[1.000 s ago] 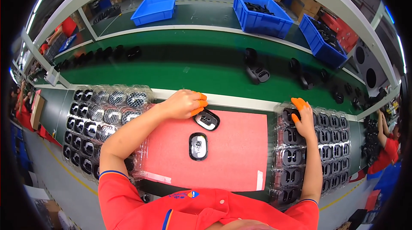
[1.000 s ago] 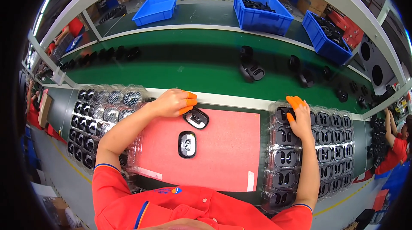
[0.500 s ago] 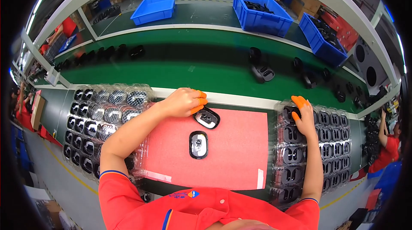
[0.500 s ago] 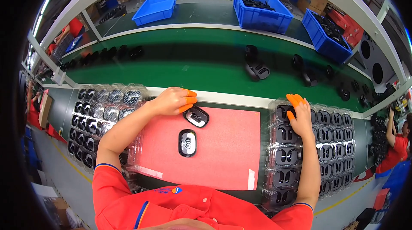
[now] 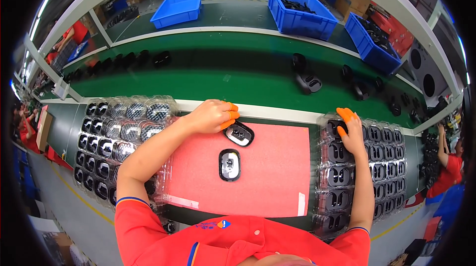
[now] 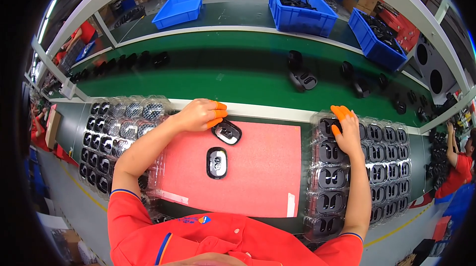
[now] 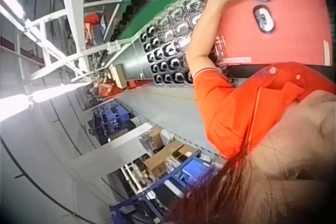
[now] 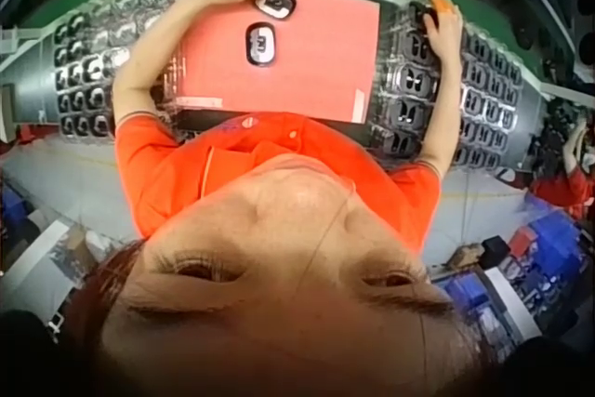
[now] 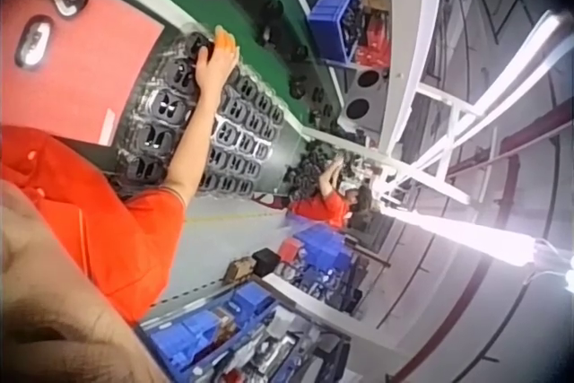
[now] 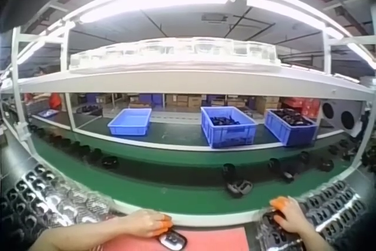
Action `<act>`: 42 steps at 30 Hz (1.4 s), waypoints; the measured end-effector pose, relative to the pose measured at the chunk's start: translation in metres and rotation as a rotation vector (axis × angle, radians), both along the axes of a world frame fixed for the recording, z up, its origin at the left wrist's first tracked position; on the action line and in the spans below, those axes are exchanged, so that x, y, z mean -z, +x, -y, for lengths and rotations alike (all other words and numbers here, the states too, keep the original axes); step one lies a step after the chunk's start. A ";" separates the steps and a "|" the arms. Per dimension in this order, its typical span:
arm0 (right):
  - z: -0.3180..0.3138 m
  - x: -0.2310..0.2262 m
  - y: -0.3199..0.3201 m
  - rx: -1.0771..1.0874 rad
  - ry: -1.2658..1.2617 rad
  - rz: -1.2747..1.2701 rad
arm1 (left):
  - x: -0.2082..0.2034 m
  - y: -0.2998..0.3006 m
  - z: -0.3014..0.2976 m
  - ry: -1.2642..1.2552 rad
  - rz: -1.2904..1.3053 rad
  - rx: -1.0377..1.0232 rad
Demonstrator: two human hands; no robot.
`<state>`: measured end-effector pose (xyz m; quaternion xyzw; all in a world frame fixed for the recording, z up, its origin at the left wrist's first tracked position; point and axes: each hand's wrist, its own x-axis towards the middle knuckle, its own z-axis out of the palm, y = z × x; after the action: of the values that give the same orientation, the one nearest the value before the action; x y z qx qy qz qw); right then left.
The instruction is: The person assembles plastic components by hand, taking them from trays and fitting them together on a production line.
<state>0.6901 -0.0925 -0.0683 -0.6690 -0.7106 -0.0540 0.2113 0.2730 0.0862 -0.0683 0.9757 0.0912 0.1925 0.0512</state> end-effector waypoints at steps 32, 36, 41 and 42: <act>-0.003 0.000 0.001 -0.015 0.013 0.008 | -0.004 0.000 0.002 -0.022 -0.009 -0.003; -0.004 0.001 -0.001 -0.004 0.007 0.017 | -0.003 0.000 0.001 -0.031 0.000 -0.016; -0.004 0.002 0.000 -0.014 0.022 0.008 | -0.001 -0.001 0.000 -0.014 -0.004 -0.014; -0.005 0.002 0.001 -0.014 0.023 0.007 | -0.001 0.000 0.000 -0.012 -0.003 -0.021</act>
<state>0.6910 -0.0880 -0.0701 -0.6614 -0.7152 -0.0633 0.2169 0.2727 0.0862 -0.0670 0.9747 0.1025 0.1908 0.0551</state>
